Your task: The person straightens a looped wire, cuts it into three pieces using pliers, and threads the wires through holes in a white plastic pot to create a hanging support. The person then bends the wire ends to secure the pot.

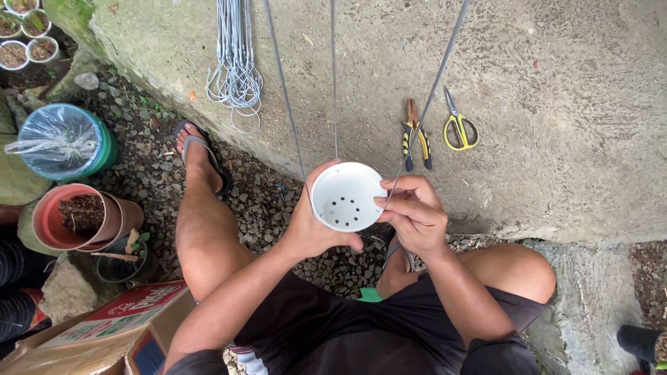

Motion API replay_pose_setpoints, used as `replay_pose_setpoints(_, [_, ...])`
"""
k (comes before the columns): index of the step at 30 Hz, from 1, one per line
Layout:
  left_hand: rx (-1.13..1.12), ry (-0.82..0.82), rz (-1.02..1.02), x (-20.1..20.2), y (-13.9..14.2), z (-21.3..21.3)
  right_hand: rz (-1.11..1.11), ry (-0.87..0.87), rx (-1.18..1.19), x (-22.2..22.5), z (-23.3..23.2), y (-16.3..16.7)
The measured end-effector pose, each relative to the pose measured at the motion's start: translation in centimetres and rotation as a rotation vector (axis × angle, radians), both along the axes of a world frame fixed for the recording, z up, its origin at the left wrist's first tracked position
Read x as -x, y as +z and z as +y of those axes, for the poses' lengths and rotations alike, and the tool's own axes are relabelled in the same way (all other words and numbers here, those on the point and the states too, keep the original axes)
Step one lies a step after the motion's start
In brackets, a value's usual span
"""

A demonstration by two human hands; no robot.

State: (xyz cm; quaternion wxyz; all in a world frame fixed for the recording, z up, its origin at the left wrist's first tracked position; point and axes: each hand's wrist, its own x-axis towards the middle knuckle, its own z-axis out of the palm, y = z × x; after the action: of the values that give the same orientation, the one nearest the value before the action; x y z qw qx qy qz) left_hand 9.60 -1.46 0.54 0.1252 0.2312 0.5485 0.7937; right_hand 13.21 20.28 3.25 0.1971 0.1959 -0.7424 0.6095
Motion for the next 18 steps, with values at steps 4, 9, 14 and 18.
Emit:
replay_pose_setpoints(4, [0.021, -0.09, -0.021, 0.6, -0.4, -1.7, 0.003, 0.015, 0.034, 0.6, 0.0, -0.2])
replay_pose_setpoints(9, [0.021, -0.033, 0.002, 0.5, -0.1, -1.8, 0.056, 0.008, 0.011, 0.8, -0.2, 0.6])
replay_pose_setpoints(14, [-0.149, -0.055, -0.172, 0.6, 0.0, -1.3, 0.061, 0.027, 0.019, 0.9, -0.6, 1.0])
replay_pose_setpoints(18, [-0.176, -0.098, -0.245, 0.7, 0.0, -1.5, 0.13, 0.067, -0.012, 1.3, -0.4, 1.2])
